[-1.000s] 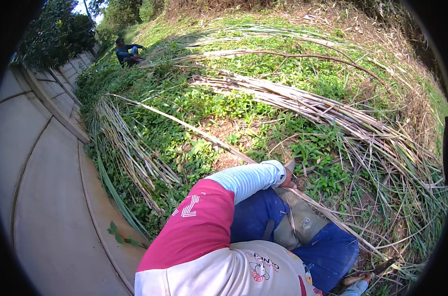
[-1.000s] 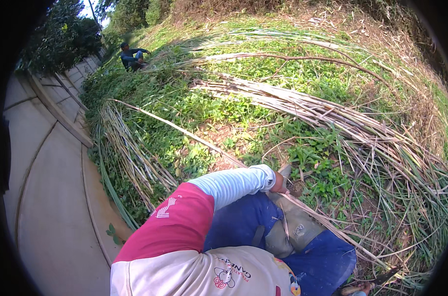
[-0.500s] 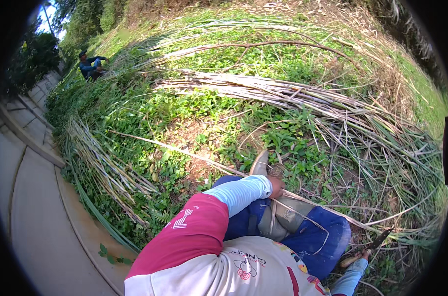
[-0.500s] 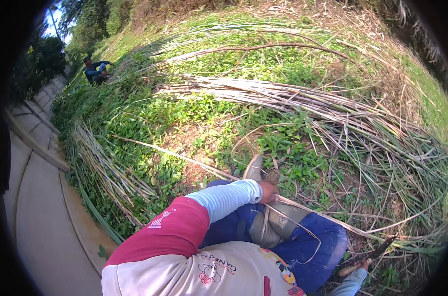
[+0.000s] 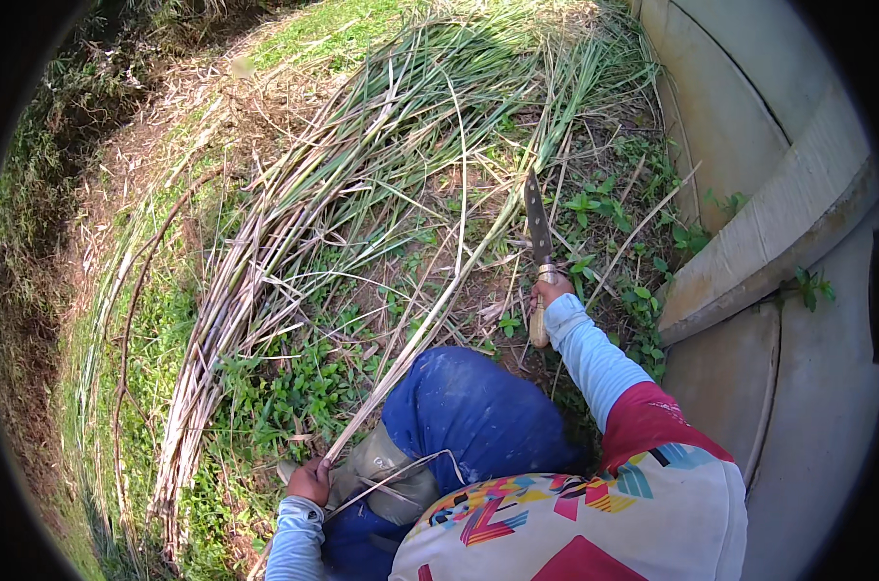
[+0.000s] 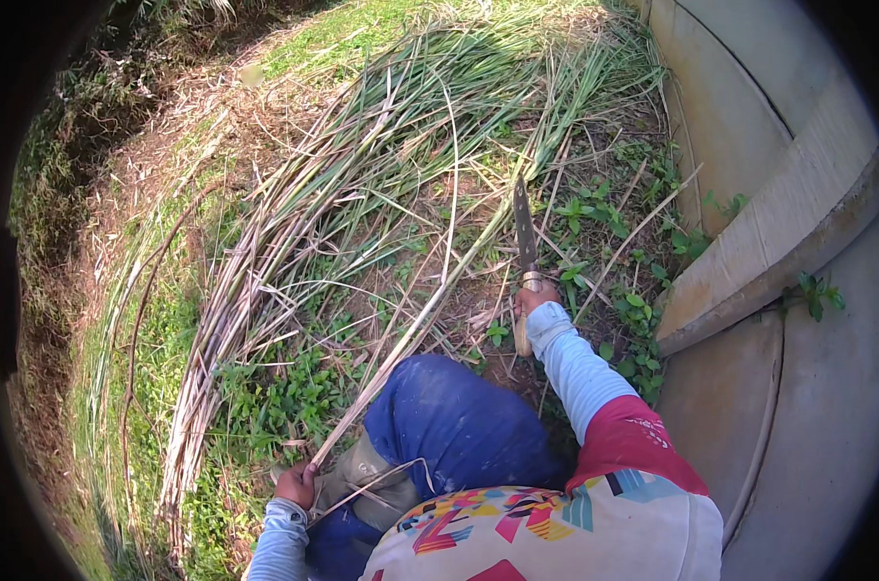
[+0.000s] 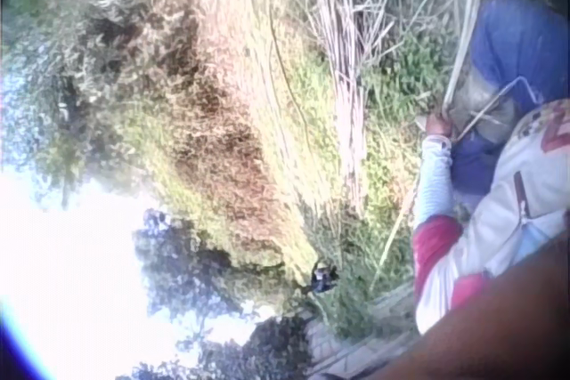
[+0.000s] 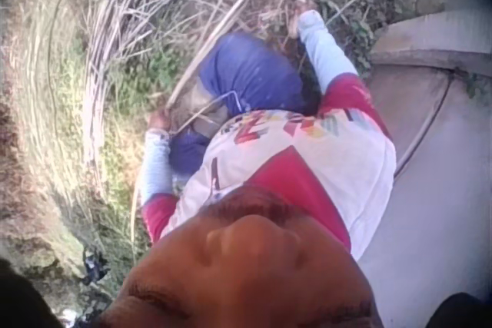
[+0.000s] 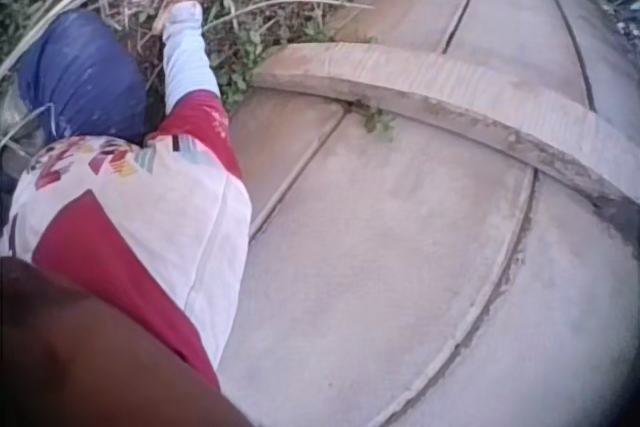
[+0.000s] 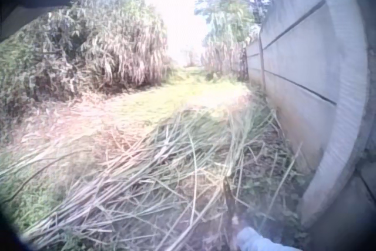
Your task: The person squats on the ground and uses a large knife to strip and cut long, thin sticks. They hold the sticks with one hand and repeatedly slice them into shorter segments with the other, dropping the cut pieces onto a pile on the ground.
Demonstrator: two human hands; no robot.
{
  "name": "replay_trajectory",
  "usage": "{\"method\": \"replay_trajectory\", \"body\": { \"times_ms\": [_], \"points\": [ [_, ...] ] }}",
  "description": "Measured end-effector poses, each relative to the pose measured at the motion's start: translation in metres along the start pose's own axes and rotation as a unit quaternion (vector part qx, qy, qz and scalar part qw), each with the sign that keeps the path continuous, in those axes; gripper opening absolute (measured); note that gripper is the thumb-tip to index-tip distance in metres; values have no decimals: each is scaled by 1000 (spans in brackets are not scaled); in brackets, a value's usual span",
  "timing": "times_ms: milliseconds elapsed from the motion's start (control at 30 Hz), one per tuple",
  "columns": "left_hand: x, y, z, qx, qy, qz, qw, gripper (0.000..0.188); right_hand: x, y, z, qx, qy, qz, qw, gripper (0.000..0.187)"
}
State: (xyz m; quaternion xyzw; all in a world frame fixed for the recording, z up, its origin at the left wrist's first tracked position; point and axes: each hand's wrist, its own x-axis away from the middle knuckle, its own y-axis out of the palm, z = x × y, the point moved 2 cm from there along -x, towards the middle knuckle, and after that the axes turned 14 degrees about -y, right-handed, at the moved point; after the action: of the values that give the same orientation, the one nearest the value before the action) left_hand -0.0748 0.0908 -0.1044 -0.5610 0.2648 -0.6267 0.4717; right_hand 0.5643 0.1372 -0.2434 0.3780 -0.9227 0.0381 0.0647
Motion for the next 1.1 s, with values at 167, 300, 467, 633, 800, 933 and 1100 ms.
{"method": "replay_trajectory", "body": {
  "times_ms": [167, 300, 467, 633, 800, 933, 1100],
  "points": [
    [13, -8, -32, -13, -31, -17, 999, 37, -2, 3, -62, 46, -51, 39, 997, 29],
    [22, -23, -48, 28, -53, -50, 997, 41, -27, -20, -186, 79, -237, 49, 967, 39],
    [56, -47, -59, 15, -95, -55, 994, 40, -26, -30, -380, -78, -539, 76, 835, 40],
    [62, -46, -66, 5, -74, -50, 996, 38, -2, -59, -469, 67, -802, 150, 574, 18],
    [73, -50, -70, 14, -95, -47, 994, 39, -44, 27, -135, 177, -286, 174, 926, 43],
    [82, -84, -73, -32, -101, -32, 994, 41, -39, 15, 10, 435, 68, -57, 896, 47],
    [108, -100, -101, -46, -128, 1, 991, 36, -13, 1, -36, 145, 22, -64, 987, 21]
  ]
}}
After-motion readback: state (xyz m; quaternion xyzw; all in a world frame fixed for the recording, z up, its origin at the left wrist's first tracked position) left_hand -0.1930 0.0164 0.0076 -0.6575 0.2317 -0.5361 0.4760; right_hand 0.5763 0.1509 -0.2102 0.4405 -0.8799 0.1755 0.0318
